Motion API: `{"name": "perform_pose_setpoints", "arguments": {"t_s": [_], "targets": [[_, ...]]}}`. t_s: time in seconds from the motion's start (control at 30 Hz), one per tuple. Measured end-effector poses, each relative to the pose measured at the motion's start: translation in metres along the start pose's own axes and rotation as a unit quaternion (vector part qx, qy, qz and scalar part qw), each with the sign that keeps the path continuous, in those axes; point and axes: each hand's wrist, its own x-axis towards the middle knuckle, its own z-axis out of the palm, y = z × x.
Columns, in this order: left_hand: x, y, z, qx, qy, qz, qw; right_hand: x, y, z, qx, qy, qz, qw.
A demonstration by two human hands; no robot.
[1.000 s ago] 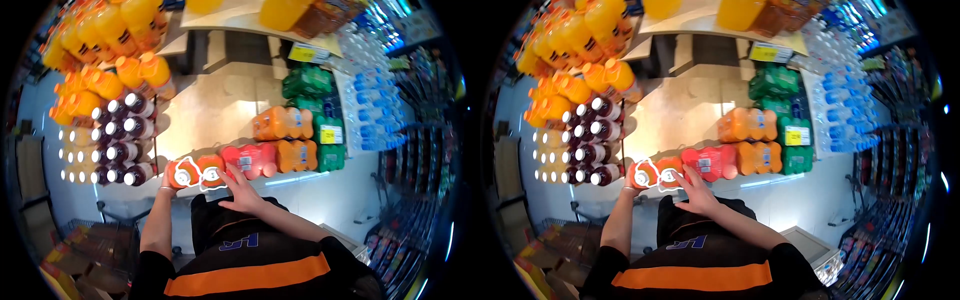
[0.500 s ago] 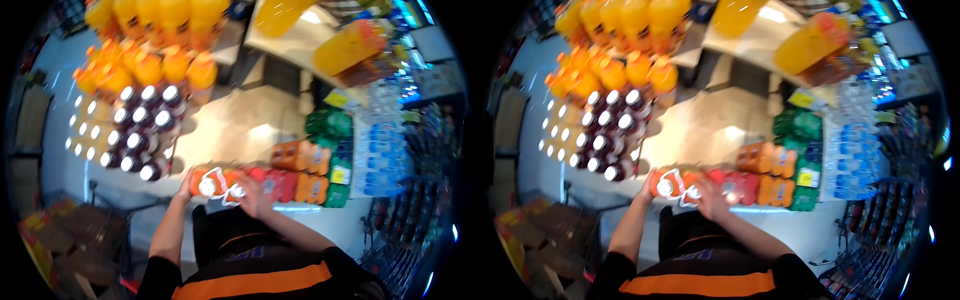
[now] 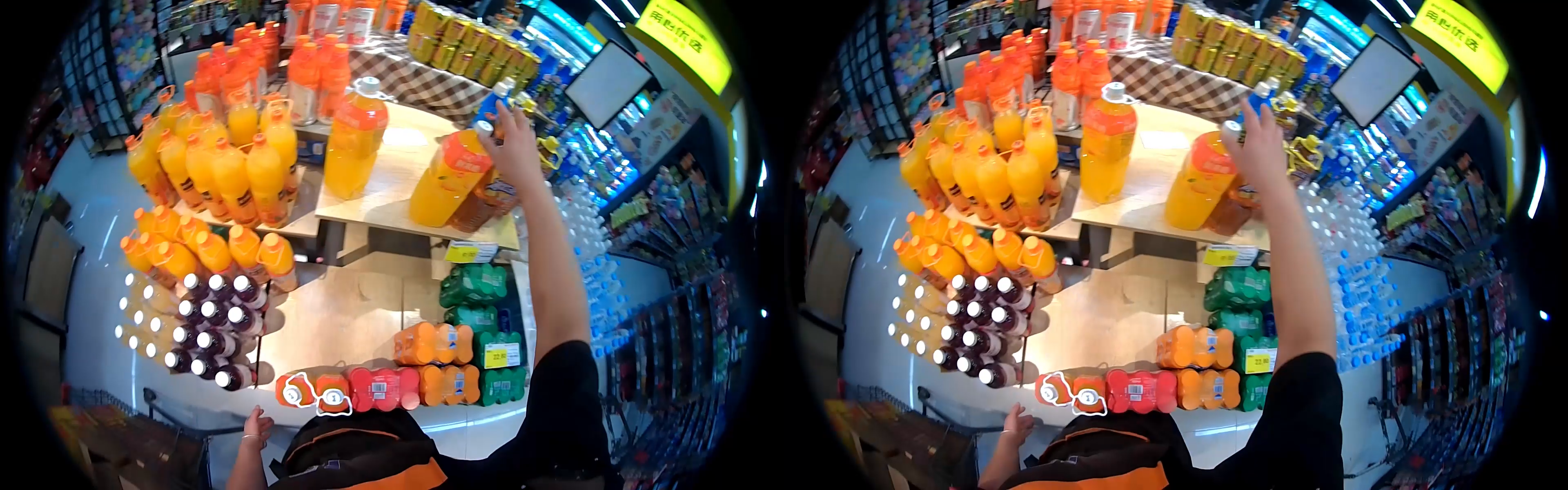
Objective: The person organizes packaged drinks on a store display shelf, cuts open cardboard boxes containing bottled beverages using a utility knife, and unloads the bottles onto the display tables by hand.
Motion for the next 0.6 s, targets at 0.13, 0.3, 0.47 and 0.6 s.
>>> {"name": "perform_pose_setpoints", "arguments": {"t_s": [0.13, 0.3, 0.47, 0.6], "targets": [[-0.031, -0.001, 0.009, 0.02, 0.111, 0.053, 0.992, 0.034, 0.027, 0.046, 0.088, -0.241, 0.013, 0.966], [-0.055, -0.012, 0.029, -0.005, 0.088, 0.082, 0.993, 0.02, 0.001, 0.015, 0.157, -0.175, -0.109, 0.966], [-0.027, -0.056, 0.011, 0.009, 0.044, 0.149, 0.988, -0.029, -0.116, -0.026, 0.092, -0.211, -0.177, 0.957], [-0.013, -0.05, -0.002, 0.067, 0.03, 0.105, 0.992, -0.047, -0.156, -0.06, 0.231, -0.224, -0.098, 0.942]]}}
